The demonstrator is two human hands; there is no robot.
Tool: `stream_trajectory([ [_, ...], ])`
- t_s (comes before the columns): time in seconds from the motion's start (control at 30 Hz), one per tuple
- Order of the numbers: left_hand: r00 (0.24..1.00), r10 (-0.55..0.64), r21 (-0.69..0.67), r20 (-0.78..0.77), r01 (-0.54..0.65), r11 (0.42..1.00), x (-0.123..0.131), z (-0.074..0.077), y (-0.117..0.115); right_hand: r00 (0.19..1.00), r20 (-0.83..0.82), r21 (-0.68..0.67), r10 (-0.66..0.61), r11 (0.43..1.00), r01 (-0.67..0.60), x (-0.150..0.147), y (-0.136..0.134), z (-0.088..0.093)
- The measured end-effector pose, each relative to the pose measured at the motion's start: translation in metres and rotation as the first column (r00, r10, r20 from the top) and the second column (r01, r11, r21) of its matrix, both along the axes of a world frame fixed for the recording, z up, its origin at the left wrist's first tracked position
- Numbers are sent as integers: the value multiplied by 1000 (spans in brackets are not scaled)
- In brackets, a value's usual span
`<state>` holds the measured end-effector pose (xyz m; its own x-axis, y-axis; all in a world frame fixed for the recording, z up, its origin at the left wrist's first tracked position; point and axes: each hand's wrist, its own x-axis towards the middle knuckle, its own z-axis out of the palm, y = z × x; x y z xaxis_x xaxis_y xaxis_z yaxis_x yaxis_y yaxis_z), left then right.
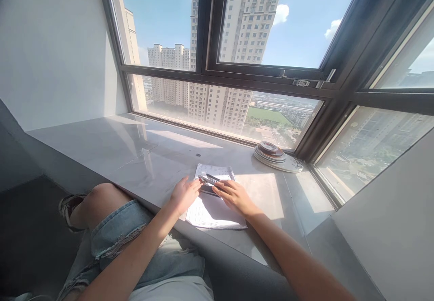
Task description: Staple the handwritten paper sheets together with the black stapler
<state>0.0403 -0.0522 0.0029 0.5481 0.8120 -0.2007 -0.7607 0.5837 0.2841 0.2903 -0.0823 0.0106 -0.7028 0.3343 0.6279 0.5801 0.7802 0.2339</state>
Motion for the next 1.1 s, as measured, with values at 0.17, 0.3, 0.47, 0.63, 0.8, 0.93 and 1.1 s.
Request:
stream_trajectory([
  [0.17,1000,-13,32,13,13,999,0,-4,3,1000,15,23,3,1000,-4,0,0,0],
  [0.3,999,-19,60,-47,22,998,-1,-7,4,1000,19,11,-9,1000,9,2,1,-3],
  [0.47,998,-44,105,-44,48,993,-1,-7,3,1000,12,2,-1,1000,1,3,0,-4],
  [0.63,996,-48,136,-69,57,989,0,-8,2,1000,20,-5,4,1000,-4,3,-1,-2],
  [0.8,997,-58,162,-43,64,985,0,-9,3,1000,16,25,-7,1000,7,3,-2,-1],
  [0.93,998,-52,130,-33,56,990,-1,-10,4,1000,-2,34,-27,999,28,1,-3,0],
  [1.1,994,36,126,-106,-23,992,2,-11,3,972,-167,22,-167,985,173,-3,-2,1],
])
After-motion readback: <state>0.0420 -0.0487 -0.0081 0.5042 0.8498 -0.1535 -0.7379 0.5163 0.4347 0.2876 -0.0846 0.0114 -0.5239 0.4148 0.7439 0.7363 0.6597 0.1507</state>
